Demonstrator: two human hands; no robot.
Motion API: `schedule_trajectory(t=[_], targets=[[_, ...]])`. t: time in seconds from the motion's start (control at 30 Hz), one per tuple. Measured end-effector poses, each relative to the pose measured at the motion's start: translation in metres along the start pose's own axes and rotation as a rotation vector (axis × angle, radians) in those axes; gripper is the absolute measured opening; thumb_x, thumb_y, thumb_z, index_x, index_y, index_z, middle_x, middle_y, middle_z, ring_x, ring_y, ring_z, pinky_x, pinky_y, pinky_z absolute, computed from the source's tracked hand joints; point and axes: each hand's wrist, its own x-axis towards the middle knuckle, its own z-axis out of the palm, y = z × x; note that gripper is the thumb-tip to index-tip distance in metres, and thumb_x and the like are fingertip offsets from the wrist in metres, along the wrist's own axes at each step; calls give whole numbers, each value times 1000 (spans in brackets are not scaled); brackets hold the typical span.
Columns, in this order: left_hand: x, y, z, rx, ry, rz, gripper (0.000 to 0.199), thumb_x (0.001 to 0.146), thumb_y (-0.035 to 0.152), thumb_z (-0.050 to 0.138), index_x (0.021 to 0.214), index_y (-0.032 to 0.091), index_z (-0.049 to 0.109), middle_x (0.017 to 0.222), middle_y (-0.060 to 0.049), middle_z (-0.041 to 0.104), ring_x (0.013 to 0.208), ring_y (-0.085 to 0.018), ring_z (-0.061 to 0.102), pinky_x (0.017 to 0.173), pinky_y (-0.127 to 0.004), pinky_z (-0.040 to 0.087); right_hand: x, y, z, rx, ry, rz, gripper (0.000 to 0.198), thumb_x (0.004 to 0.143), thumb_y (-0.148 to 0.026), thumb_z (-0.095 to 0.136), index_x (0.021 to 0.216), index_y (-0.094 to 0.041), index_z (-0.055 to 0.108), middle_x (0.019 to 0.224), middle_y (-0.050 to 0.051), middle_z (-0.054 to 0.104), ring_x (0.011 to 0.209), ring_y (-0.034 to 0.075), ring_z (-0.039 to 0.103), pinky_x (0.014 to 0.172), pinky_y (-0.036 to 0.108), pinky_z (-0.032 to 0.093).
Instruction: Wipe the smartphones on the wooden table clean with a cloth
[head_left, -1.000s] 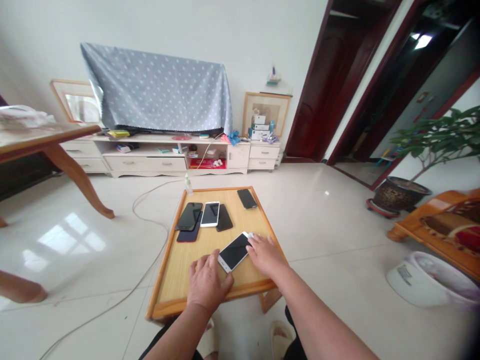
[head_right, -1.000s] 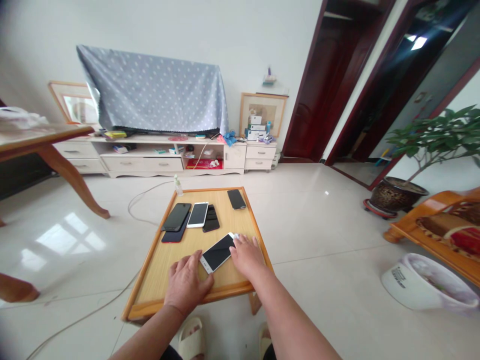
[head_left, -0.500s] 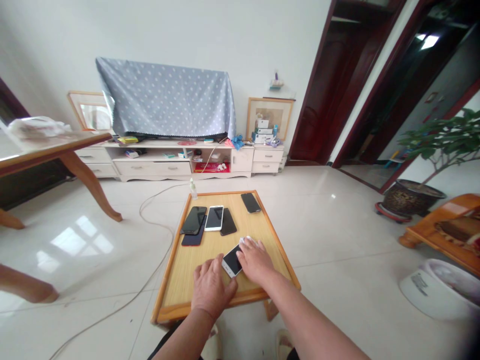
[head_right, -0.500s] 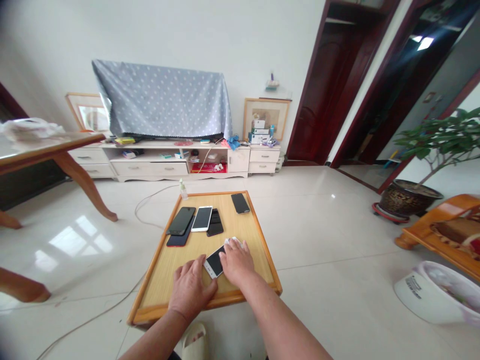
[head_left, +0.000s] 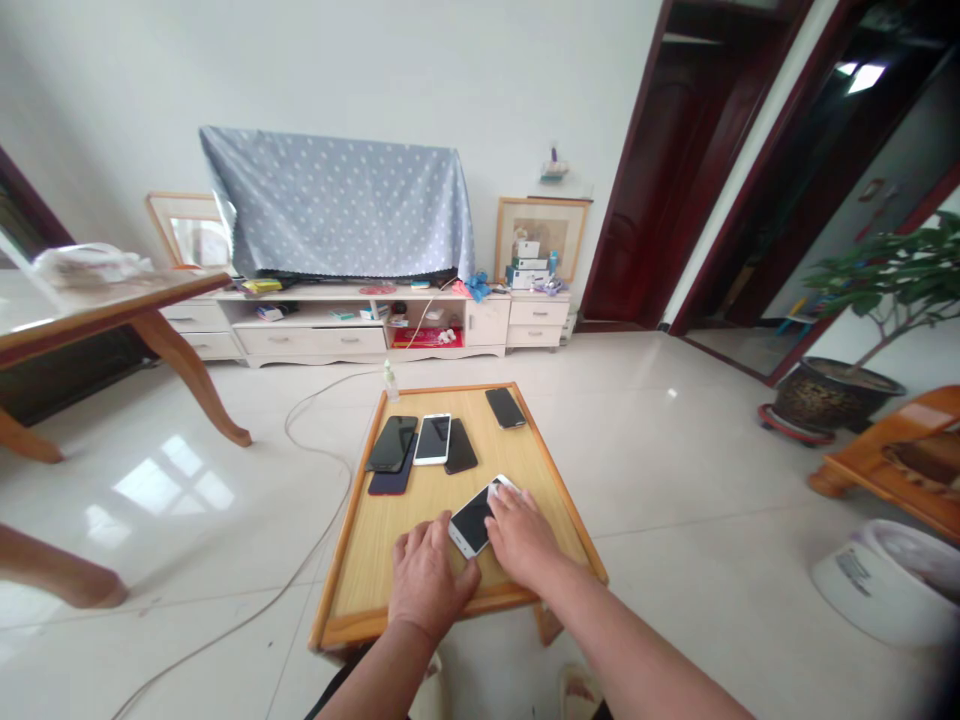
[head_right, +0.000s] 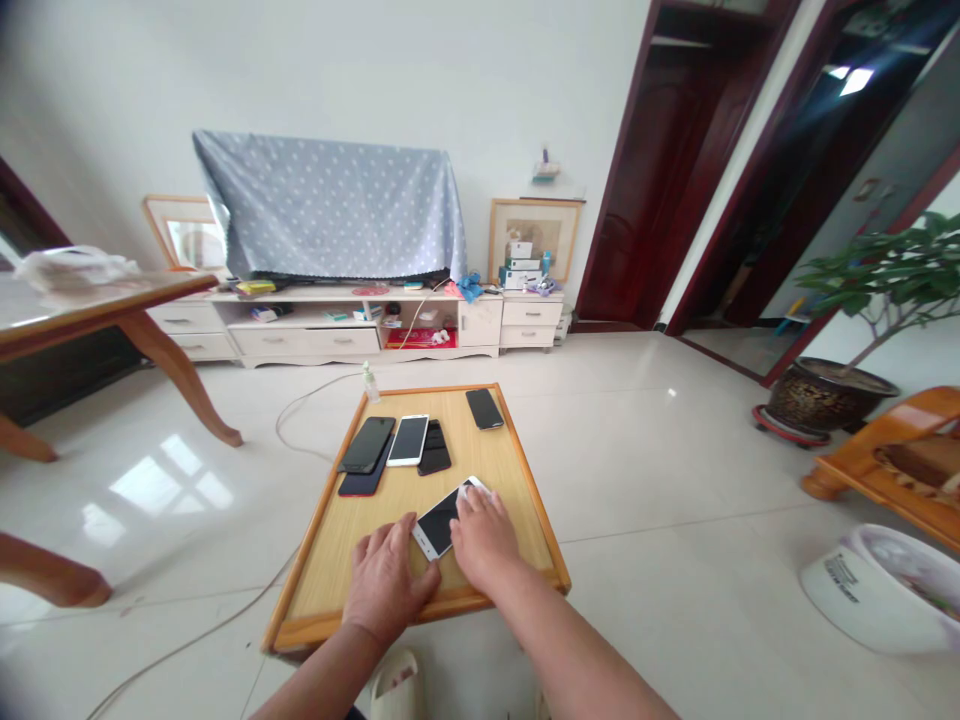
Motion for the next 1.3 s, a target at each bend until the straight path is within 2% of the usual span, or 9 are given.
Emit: schedule_trajectory(t=[0.1, 0.17, 0.3, 0.47, 0.7, 0.87, 1.0, 1.17, 1.3], targets=[[1, -3, 2, -15, -9, 12, 56, 78, 35, 59, 131, 16, 49, 123, -13, 64, 120, -27, 53, 105, -42, 28, -24, -18, 7, 49, -38, -170, 48, 100, -33, 33, 141, -15, 51, 152, 12, 42, 142, 24, 34, 120, 41, 18], [1, -3, 2, -23, -18, 14, 57, 78, 35, 60, 131, 17, 49, 123, -13, 64, 121, -27, 52, 105, -42, 28, -31, -18, 6, 68, -65, -218, 46, 101, -33, 31, 139, -18, 53, 150, 10, 45, 141, 23, 37, 119, 41, 21], [0, 2, -2, -10, -12, 1, 57, 76, 35, 62, 128, 18, 51, 121, -12, 65, 120, -28, 53, 105, -42, 29, -16, 14, -7, 64, 9, -70, 45, 100, -32, 34, 137, -19, 56, 147, 10, 50, 138, 23, 41, 116, 41, 27], [-1, 4, -4, -15, -5, 5, 54, 75, 33, 62, 126, 19, 53, 122, -11, 64, 119, -28, 53, 104, -42, 30, 10, 51, -16, 170, 74, 109, 40, 100, -31, 36, 125, -22, 66, 137, 7, 60, 125, 20, 55, 105, 32, 41], [1, -1, 0, -22, -29, 7, 56, 75, 40, 64, 127, 21, 54, 124, -11, 63, 123, -29, 50, 104, -43, 30, 15, 49, -9, 267, 159, 138, 34, 95, -31, 44, 115, -25, 70, 117, 4, 71, 108, 19, 64, 94, 28, 46], [-3, 2, -2, 9, 15, 70, 47, 80, 37, 61, 123, 19, 57, 117, -11, 67, 118, -27, 54, 104, -42, 32, 22, 49, 0, 361, 242, 203, 31, 89, -29, 50, 110, -22, 72, 114, 7, 71, 106, 21, 65, 94, 31, 47], [-8, -2, 0, 26, 38, 126, 41, 85, 39, 58, 122, 20, 59, 123, -10, 66, 119, -27, 54, 104, -43, 32, 28, 54, 2, 474, 284, 255, 31, 88, -30, 48, 105, -22, 72, 106, 6, 74, 98, 20, 67, 87, 32, 51], [-11, -5, 0, 58, 80, 188, 32, 95, 41, 46, 118, 27, 62, 125, -6, 67, 117, -26, 56, 104, -45, 34, 30, 53, -2, 628, 332, 262, 38, 91, -38, 42, 110, -21, 70, 107, 7, 74, 96, 21, 69, 82, 31, 54], [-9, -7, 3, 72, 86, 183, 33, 99, 39, 38, 120, 27, 61, 121, -5, 69, 112, -25, 59, 99, -44, 38, 31, 49, -5, 688, 374, 244, 38, 91, -39, 42, 109, -21, 69, 110, 7, 73, 101, 20, 68, 88, 31, 52]])
